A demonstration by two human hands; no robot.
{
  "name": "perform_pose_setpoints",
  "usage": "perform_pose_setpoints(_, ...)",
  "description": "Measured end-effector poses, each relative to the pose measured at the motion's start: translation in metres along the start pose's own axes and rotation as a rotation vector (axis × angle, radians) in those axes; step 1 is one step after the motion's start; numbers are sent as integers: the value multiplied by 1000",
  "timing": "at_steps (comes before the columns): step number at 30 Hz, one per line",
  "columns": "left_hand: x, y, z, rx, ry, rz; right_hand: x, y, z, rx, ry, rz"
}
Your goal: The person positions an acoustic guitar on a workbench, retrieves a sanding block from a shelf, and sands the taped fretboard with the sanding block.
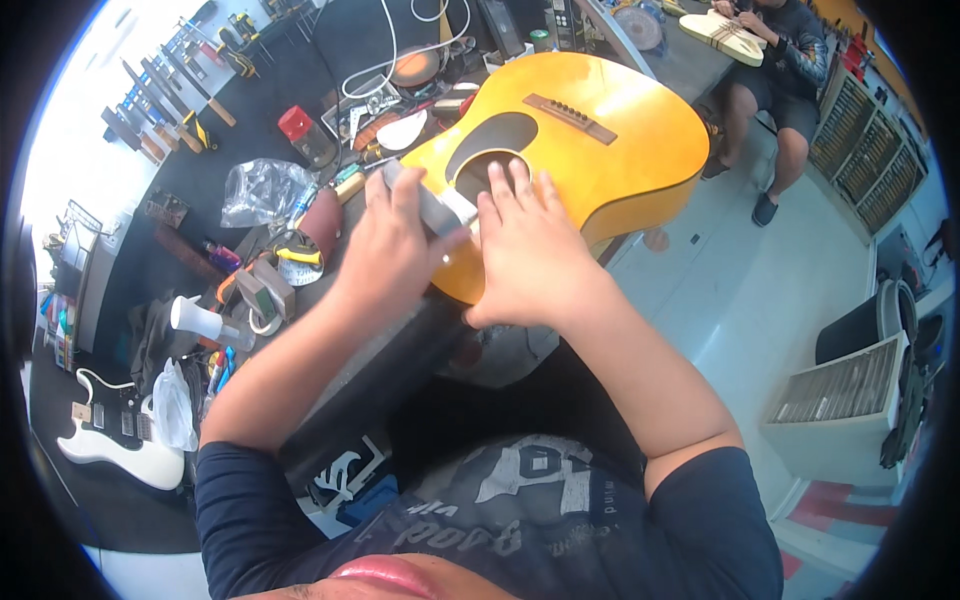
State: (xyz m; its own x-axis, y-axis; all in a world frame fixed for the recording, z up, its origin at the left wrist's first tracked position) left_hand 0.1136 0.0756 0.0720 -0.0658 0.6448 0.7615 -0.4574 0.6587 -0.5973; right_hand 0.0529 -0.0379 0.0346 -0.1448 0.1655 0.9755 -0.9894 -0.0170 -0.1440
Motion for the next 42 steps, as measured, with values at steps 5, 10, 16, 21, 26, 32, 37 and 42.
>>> perform_pose_setpoints(5, -4, -15, -9, 133, -4, -61, -2, -2, 8, -57, 3, -6)
perform_pose_setpoints(10, -1, -30, -30, 149, 11, -8, -5, 0, 6, -9, -49, -8)
perform_pose_setpoints(16, -8, -38, -52, 264, 75, -55, 1, -1, 6, -2, -72, -8)
perform_pose_setpoints(21, -7, -42, -26, 111, 47, -27, -4, 0, 5, 7, -60, -27)
perform_pose_setpoints(26, -19, -28, -13, 24, 6, -38, -6, -1, 6, 15, -75, -20)
perform_pose_setpoints(32, -17, -41, -39, 117, 37, -54, -2, -1, 8, 5, -76, -8)
perform_pose_setpoints(37, -22, -18, 1, -45, -43, 6, -7, 2, 6, 23, -60, -64)
perform_pose_setpoints(42, 40, -50, -70, 141, -103, 132, -4, 2, 6, 24, -71, 0)
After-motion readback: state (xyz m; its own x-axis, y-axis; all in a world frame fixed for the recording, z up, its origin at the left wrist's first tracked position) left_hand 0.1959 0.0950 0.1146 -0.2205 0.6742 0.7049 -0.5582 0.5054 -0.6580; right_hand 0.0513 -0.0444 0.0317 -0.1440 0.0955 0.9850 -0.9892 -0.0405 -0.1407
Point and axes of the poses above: each hand's wrist, its own y-axis away from the middle knuckle, its own x-axis out of the back of the hand, z = x × y, the point moved 10 cm from there along -y, towards the middle knuckle, and after that the axes turned 12 degrees about y, right-handed, at the moved point
